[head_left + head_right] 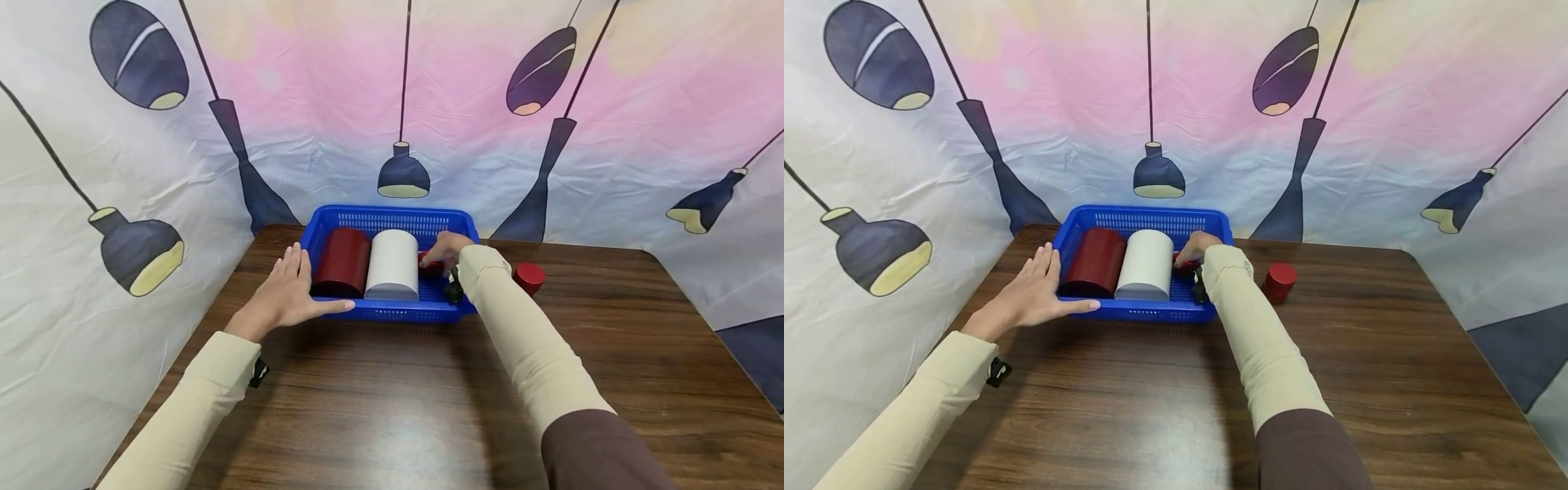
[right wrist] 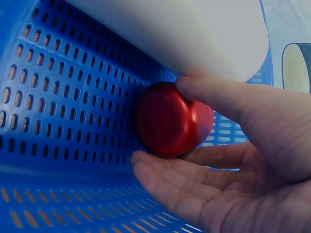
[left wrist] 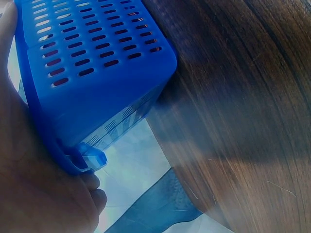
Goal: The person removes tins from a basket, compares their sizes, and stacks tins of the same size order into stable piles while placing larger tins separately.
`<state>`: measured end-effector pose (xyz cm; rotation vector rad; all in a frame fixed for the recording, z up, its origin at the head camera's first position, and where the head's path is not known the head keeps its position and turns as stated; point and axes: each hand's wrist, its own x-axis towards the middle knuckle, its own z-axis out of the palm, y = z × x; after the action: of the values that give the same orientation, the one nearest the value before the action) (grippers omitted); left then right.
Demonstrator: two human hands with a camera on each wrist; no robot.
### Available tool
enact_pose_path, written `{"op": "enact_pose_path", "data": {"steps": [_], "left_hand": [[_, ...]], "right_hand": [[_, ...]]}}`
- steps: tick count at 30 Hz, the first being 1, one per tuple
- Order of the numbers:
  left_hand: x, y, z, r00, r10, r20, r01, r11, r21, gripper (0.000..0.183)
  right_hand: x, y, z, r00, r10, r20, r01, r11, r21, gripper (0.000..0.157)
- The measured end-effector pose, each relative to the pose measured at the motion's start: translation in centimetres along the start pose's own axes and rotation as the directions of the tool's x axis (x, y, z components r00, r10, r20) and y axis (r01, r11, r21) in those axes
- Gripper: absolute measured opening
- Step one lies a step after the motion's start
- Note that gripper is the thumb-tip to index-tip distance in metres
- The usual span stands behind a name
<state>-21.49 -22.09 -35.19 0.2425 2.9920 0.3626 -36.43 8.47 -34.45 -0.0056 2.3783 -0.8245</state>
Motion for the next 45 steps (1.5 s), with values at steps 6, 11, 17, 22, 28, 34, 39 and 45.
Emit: {"op": "enact_pose_path", "data": {"steps": [6, 11, 17, 22, 28, 34, 39, 45], "left_hand": [[0.1, 0.2, -0.1, 1.0, 0.002, 0.0, -0.002, 1.0, 0.001, 0.145], [0.0, 0.2, -0.2, 1.0, -0.002, 0.004, 0.002, 1.0, -0.003, 0.145], [0.0, 0.1, -0.2, 1.0, -0.004, 0.009, 0.004, 1.0, -0.01, 0.145], [0.0, 0.0, 0.0, 1.0, -0.005, 0.01, 0.005, 1.0, -0.009, 0.145], [0.1, -0.1, 0.0, 1.0, -0.01, 0.016, 0.01, 1.0, -0.013, 0.145], [0.1, 0.0, 0.0, 1.0, -0.006, 0.017, 0.006, 1.0, -0.007, 0.145], [0.0, 0.0, -0.1, 1.0, -0.007, 0.018, 0.007, 1.0, -0.007, 0.146], [0.1, 0.1, -0.2, 1.0, -0.006, 0.018, 0.006, 1.0, -0.002, 0.146]], "right_hand": [[-0.8, 0.0, 0.0, 0.999, -0.005, -0.046, 0.006, 1.0, 0.026, 0.092], [-1.5, -0.4, -0.3, 0.996, -0.018, -0.092, 0.021, 0.999, 0.031, 0.085], [-3.0, -0.9, -0.9, 0.987, -0.066, -0.145, 0.06, 0.997, -0.042, 0.082], [-4.3, -1.4, -1.6, 0.979, -0.126, -0.163, 0.118, 0.991, -0.057, 0.063], [-5.3, -1.7, -2.3, 0.962, -0.171, -0.213, 0.158, 0.985, -0.074, 0.046], [-6.6, -1.5, -3.5, 0.95, -0.185, -0.251, 0.168, 0.982, -0.086, 0.045], [-7.9, -0.9, -4.7, 0.93, -0.226, -0.291, 0.181, 0.968, -0.171, 0.043], [-9.2, 0.5, -6.4, 0.9, -0.278, -0.335, 0.203, 0.949, -0.242, 0.042]]}}
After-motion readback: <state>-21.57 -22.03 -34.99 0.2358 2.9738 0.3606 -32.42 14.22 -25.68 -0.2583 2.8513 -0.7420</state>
